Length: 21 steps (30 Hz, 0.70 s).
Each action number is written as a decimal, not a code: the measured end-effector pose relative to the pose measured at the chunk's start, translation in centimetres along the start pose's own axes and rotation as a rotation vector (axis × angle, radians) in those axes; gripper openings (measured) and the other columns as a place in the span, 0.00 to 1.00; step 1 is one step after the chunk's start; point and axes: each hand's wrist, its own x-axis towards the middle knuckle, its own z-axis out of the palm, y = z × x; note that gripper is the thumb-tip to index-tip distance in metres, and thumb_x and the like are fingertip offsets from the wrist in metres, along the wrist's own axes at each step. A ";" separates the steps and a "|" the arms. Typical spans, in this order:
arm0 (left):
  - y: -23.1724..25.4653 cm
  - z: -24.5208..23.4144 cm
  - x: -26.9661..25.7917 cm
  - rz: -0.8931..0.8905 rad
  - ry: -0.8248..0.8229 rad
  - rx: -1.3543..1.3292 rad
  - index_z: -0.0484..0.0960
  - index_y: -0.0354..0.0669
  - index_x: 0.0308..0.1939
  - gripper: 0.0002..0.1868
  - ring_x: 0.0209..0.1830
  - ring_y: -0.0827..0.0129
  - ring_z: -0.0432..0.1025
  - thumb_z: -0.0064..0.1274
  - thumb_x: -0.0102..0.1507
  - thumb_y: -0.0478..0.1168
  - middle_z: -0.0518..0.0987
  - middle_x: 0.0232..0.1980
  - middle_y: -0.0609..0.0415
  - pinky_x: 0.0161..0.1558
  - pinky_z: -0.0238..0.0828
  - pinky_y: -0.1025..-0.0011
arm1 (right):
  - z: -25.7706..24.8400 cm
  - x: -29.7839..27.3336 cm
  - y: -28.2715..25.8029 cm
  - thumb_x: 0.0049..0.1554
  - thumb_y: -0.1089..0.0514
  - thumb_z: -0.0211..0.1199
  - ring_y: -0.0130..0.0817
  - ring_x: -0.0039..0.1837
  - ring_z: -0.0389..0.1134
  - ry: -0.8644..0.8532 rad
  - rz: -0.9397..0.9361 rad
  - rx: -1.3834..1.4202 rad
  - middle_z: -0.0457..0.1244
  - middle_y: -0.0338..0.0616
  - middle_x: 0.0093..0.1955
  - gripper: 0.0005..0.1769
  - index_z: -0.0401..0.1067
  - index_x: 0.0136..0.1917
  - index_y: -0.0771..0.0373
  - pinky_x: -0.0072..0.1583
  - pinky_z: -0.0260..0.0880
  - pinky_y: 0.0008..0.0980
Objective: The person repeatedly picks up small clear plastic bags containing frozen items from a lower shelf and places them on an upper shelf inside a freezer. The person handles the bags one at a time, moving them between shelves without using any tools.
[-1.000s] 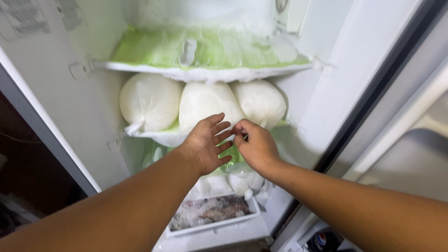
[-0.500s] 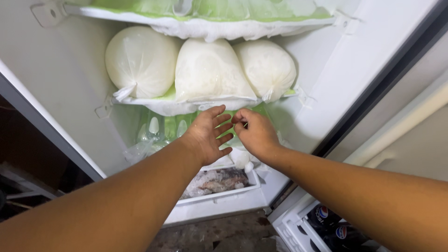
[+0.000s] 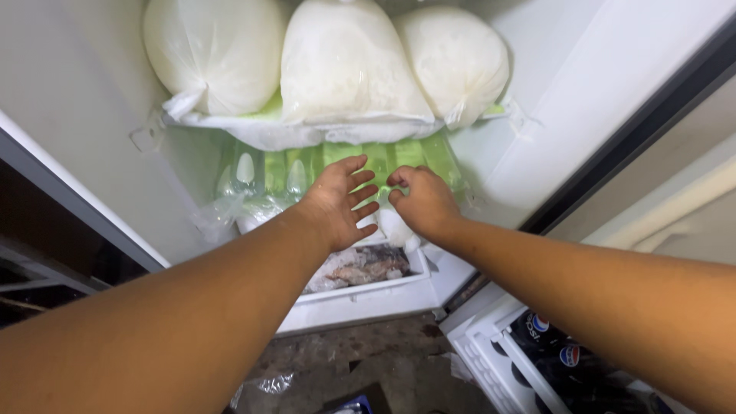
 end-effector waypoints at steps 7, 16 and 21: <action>-1.4 -1.0 2.6 -0.027 0.033 0.004 0.65 0.53 0.76 0.38 0.80 0.56 0.54 0.46 0.63 0.60 0.61 0.80 0.54 0.77 0.45 0.48 | 3.0 1.5 4.2 0.49 0.55 0.68 0.57 0.58 0.68 -0.016 0.011 -0.118 0.67 0.60 0.56 0.23 0.76 0.59 0.60 0.61 0.68 0.46; -3.6 -1.2 3.7 -0.040 0.170 -0.072 0.53 0.55 0.80 0.44 0.81 0.50 0.52 0.53 0.62 0.55 0.56 0.82 0.47 0.77 0.46 0.46 | 4.3 1.2 5.1 0.52 0.57 0.66 0.34 0.41 0.74 -0.178 0.312 0.150 0.73 0.48 0.41 0.11 0.81 0.48 0.62 0.49 0.74 0.33; -4.4 -2.0 4.9 -0.054 0.270 -0.084 0.48 0.57 0.81 0.47 0.81 0.44 0.50 0.55 0.62 0.53 0.53 0.82 0.42 0.78 0.43 0.43 | 4.6 1.3 3.5 0.51 0.62 0.67 0.33 0.34 0.67 -0.210 0.509 0.635 0.67 0.46 0.34 0.07 0.76 0.42 0.69 0.38 0.71 0.33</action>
